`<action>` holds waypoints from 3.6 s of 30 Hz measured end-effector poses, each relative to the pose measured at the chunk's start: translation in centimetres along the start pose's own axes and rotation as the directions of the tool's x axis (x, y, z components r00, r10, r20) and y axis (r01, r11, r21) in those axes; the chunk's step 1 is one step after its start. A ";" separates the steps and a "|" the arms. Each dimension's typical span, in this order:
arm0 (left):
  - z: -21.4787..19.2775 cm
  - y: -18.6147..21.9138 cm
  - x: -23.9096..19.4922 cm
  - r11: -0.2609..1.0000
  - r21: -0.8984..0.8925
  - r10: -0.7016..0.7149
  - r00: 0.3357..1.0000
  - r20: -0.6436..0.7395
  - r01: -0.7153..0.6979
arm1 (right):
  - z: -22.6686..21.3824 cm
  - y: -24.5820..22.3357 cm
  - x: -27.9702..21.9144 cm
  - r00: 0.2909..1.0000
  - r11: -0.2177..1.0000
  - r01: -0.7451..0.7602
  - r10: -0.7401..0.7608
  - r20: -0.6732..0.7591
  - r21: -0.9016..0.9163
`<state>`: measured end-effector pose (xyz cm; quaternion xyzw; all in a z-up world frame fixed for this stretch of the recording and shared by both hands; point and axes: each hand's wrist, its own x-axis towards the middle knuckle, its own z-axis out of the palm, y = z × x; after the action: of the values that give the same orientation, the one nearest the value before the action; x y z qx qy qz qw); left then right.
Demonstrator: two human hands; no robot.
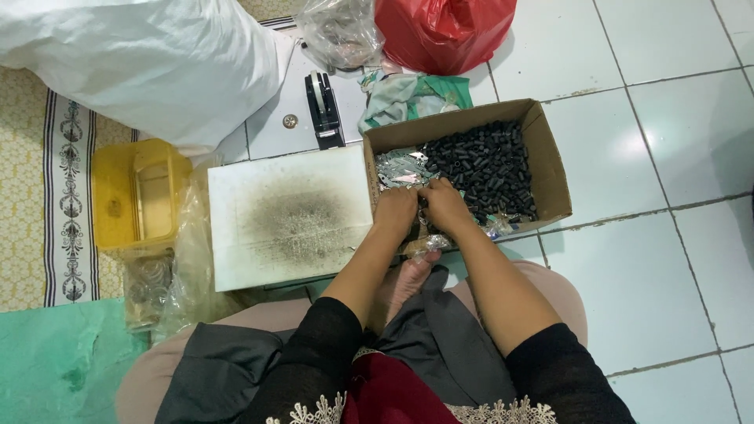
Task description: The person sits on the floor and packs small metal hardware items into a clear plastic bag. They place the filled bag on a white box, seal it with tape, and then proceed to sort and handle additional metal pieces from a cardboard box.
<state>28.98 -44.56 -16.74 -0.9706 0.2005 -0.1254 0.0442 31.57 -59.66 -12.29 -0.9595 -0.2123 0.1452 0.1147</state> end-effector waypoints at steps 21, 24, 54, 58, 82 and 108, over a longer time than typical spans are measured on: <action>-10.1 -2.0 0.5 0.697 -0.667 -0.297 0.953 0.067 0.264 | -2.9 0.4 -0.1 0.964 0.254 -0.109 0.262 0.040 0.961; -11.7 -2.3 0.4 0.329 -0.840 -0.470 0.846 0.251 0.432 | -4.5 -0.7 -0.4 0.972 0.065 -0.095 0.221 0.079 0.993; -18.7 -12.2 -14.1 -0.310 -0.742 -0.702 0.383 0.600 0.595 | -2.5 -21.6 0.8 0.989 0.329 -0.123 0.115 0.089 0.936; -17.8 -12.9 -15.0 0.039 -0.738 -0.784 0.478 0.395 0.674 | -1.6 -21.6 1.5 0.995 0.679 -0.043 0.093 -0.028 0.733; -9.4 0.0 -2.9 0.938 -0.340 -0.087 0.995 -0.058 0.062 | -1.5 -3.7 -1.7 0.990 0.997 -0.051 0.058 -0.129 0.055; -1.1 2.1 -2.3 0.988 0.070 -0.152 0.941 0.304 0.137 | 1.0 -3.3 -0.7 0.999 0.998 -0.010 0.013 -0.047 0.056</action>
<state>25.86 -45.63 -16.47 -0.9890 0.1163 0.0199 0.0890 29.38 -56.90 -12.12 -0.9603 -0.1999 0.1291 0.1457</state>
